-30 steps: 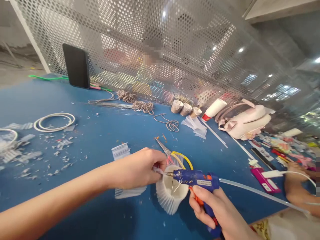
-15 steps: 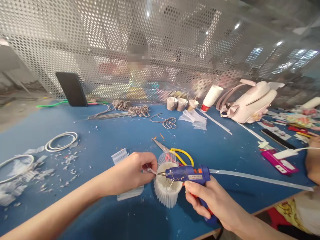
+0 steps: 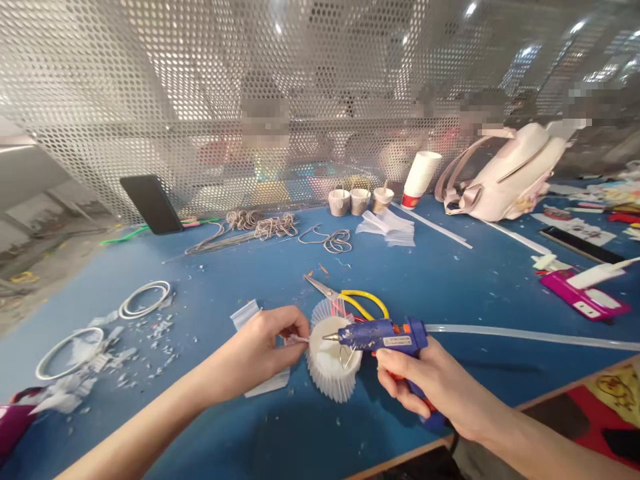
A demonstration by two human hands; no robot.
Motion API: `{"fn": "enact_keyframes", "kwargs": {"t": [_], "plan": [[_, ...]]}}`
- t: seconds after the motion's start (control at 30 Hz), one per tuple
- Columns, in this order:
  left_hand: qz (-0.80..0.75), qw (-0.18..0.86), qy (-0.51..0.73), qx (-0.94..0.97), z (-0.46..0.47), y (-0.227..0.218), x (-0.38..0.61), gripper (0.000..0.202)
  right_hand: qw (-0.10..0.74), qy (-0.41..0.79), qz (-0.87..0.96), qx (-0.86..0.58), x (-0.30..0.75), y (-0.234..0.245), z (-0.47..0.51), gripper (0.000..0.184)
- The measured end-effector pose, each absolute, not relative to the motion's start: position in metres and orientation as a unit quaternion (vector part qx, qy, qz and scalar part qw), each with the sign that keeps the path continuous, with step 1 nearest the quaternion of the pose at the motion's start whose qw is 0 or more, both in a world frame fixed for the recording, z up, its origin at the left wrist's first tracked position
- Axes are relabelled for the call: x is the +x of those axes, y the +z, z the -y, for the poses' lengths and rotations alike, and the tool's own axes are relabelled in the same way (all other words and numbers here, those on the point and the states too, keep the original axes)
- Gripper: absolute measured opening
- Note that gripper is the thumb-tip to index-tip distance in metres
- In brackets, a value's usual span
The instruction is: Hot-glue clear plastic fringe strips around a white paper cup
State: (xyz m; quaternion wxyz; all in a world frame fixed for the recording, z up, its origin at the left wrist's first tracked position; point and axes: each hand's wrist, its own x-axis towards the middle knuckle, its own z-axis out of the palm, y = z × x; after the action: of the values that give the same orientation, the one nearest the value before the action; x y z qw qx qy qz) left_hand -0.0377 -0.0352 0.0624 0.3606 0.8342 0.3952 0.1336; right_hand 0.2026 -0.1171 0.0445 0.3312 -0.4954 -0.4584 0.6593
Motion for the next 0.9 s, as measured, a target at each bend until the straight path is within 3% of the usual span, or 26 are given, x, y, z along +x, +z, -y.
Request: {"fn": "enact_keyframes", "kwargs": {"t": [0.13, 0.43, 0.53, 0.67, 0.77, 0.9], "plan": [[-0.383, 0.326, 0.160, 0.849, 0.041, 0.063, -0.040, 0.011, 0.359, 0.627, 0.489, -0.489, 0.217, 0.046, 0.116, 0.044], [-0.309, 0.214, 0.222, 0.899, 0.052, 0.056, -0.049, 0.020, 0.408, 0.443, 0.498, -0.624, 0.257, 0.040, 0.072, 0.043], [-0.295, 0.177, 0.238, 0.908, 0.056, 0.053, -0.051, 0.022, 0.357, 0.390, 0.534, -0.660, 0.263, 0.034, 0.057, 0.036], [-0.285, 0.116, 0.264, 0.914, 0.063, 0.050, -0.051, 0.023, 0.252, 0.225, 0.611, -0.716, 0.264, 0.020, 0.040, 0.023], [-0.270, 0.065, 0.267, 0.923, 0.067, 0.048, -0.052, 0.023, 0.241, 0.171, 0.626, -0.721, 0.262, 0.010, 0.029, 0.018], [-0.228, 0.008, 0.264, 0.937, 0.068, 0.044, -0.053, 0.025, 0.239, 0.167, 0.625, -0.724, 0.261, 0.004, 0.026, 0.028]]}}
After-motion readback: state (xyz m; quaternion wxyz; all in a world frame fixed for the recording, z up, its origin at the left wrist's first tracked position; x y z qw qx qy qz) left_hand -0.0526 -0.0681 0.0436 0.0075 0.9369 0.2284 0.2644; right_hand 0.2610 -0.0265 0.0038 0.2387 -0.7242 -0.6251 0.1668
